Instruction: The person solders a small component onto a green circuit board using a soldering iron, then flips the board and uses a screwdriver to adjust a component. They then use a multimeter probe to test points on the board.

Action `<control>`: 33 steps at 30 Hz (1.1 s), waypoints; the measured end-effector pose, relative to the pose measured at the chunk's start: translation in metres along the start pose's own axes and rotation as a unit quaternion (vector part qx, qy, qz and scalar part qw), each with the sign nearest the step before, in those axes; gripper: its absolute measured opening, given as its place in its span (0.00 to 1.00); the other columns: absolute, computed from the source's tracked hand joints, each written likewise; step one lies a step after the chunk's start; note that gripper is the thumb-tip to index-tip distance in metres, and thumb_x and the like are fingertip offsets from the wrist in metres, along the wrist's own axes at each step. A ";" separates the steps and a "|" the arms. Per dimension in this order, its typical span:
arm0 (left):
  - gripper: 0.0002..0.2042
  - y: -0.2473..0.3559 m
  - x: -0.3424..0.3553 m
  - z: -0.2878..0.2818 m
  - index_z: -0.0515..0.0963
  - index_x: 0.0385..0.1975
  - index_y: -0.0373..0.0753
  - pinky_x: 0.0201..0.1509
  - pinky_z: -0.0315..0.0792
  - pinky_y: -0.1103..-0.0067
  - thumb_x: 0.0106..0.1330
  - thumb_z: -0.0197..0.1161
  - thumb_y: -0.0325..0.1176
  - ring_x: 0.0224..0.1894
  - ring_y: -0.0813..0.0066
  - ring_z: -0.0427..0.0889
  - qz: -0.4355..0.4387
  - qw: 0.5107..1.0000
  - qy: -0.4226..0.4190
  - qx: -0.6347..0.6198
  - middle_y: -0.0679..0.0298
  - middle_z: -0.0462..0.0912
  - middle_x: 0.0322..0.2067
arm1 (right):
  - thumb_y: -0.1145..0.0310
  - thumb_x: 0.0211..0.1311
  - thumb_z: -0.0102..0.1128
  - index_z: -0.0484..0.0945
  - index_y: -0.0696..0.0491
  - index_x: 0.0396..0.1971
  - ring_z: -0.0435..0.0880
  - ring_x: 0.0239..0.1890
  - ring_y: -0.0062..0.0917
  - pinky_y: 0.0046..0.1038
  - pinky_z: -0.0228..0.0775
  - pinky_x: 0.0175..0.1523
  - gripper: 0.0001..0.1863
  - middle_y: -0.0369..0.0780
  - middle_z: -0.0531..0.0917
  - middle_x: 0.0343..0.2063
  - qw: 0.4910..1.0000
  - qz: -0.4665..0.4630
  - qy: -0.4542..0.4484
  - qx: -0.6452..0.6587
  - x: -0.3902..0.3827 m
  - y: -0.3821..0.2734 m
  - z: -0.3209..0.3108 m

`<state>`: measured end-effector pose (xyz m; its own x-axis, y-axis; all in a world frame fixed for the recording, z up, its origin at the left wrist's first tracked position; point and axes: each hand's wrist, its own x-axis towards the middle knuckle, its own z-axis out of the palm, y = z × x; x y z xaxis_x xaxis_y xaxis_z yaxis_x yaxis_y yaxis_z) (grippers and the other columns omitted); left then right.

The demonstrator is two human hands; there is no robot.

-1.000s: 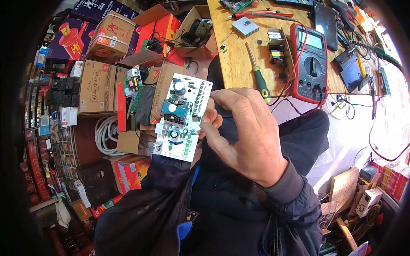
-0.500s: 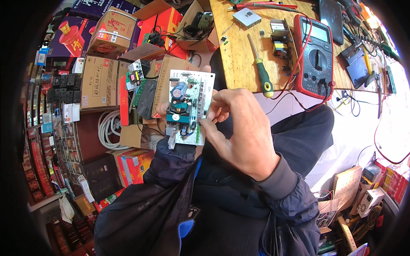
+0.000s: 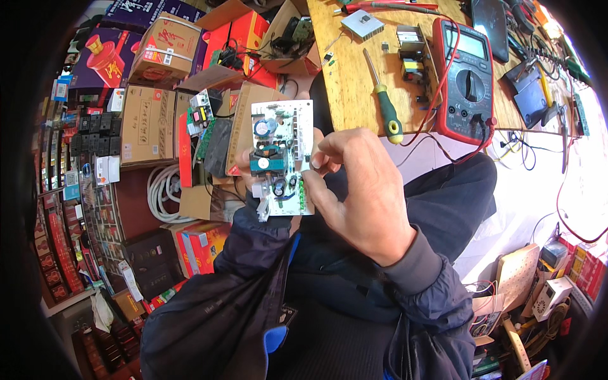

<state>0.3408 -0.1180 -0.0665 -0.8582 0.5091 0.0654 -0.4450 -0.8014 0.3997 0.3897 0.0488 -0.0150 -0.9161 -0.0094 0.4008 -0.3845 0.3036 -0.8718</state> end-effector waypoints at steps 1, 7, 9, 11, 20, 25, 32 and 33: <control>0.54 0.002 0.001 0.000 0.55 0.75 0.32 0.52 0.81 0.57 0.49 0.73 0.52 0.41 0.48 0.84 0.004 1.000 -0.007 -0.011 0.39 0.80 0.39 | 0.79 0.50 0.74 0.75 0.56 0.41 0.81 0.34 0.29 0.29 0.74 0.41 0.19 0.39 0.79 0.32 1.000 -0.008 0.002 -0.011 0.001 0.001 -0.001; 0.52 0.016 -0.006 -0.001 0.49 0.77 0.39 0.54 0.79 0.62 0.54 0.72 0.49 0.46 0.50 0.82 -0.018 0.995 -0.010 0.094 0.37 0.77 0.45 | 0.78 0.51 0.74 0.77 0.57 0.37 0.81 0.33 0.32 0.30 0.74 0.40 0.15 0.41 0.79 0.31 0.999 -0.007 0.005 -0.031 -0.002 0.002 -0.004; 0.53 0.022 -0.008 -0.002 0.49 0.77 0.39 0.55 0.79 0.63 0.53 0.73 0.46 0.49 0.48 0.82 -0.035 0.992 -0.031 0.116 0.36 0.77 0.48 | 0.78 0.51 0.74 0.78 0.57 0.36 0.81 0.32 0.31 0.29 0.74 0.39 0.14 0.41 0.79 0.30 1.000 0.022 -0.001 -0.012 -0.005 0.001 -0.004; 0.54 0.028 -0.007 -0.005 0.48 0.78 0.40 0.58 0.80 0.61 0.51 0.74 0.41 0.54 0.46 0.82 -0.040 0.989 -0.050 0.135 0.33 0.75 0.53 | 0.78 0.51 0.74 0.79 0.57 0.34 0.81 0.31 0.29 0.28 0.73 0.38 0.12 0.41 0.78 0.29 0.997 0.075 -0.013 0.024 -0.008 -0.001 -0.005; 0.55 0.029 -0.013 -0.003 0.49 0.79 0.41 0.66 0.74 0.60 0.47 0.73 0.32 0.64 0.46 0.77 -0.034 0.985 -0.063 0.158 0.32 0.72 0.59 | 0.78 0.54 0.73 0.84 0.58 0.32 0.75 0.40 0.23 0.26 0.66 0.49 0.06 0.36 0.78 0.33 0.973 0.188 0.000 0.133 -0.017 -0.002 -0.009; 0.55 0.026 -0.016 0.001 0.46 0.79 0.42 0.68 0.72 0.62 0.49 0.73 0.30 0.66 0.50 0.74 -0.048 0.972 -0.065 0.221 0.38 0.69 0.63 | 0.76 0.54 0.71 0.87 0.56 0.35 0.78 0.51 0.30 0.30 0.68 0.59 0.07 0.41 0.80 0.45 0.984 0.155 0.002 0.087 -0.017 0.009 -0.013; 0.55 0.020 -0.016 0.002 0.45 0.79 0.42 0.70 0.69 0.62 0.50 0.72 0.31 0.66 0.52 0.73 -0.050 0.972 -0.043 0.225 0.40 0.69 0.63 | 0.74 0.56 0.70 0.87 0.56 0.37 0.78 0.52 0.28 0.28 0.68 0.59 0.08 0.42 0.80 0.49 0.968 0.200 -0.010 0.150 -0.015 0.014 -0.011; 0.55 0.019 -0.017 0.002 0.45 0.79 0.42 0.70 0.68 0.62 0.50 0.72 0.31 0.66 0.51 0.74 -0.047 0.972 -0.032 0.229 0.40 0.69 0.63 | 0.75 0.57 0.70 0.87 0.57 0.37 0.78 0.50 0.26 0.26 0.69 0.56 0.08 0.41 0.79 0.50 0.969 0.202 -0.017 0.141 -0.014 0.013 -0.011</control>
<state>0.3472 -0.1410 -0.0586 -0.7950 0.6037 0.0587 -0.3481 -0.5334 0.7709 0.3987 0.0638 -0.0290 -0.9997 0.0233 0.0063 -0.0059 0.0170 -0.9998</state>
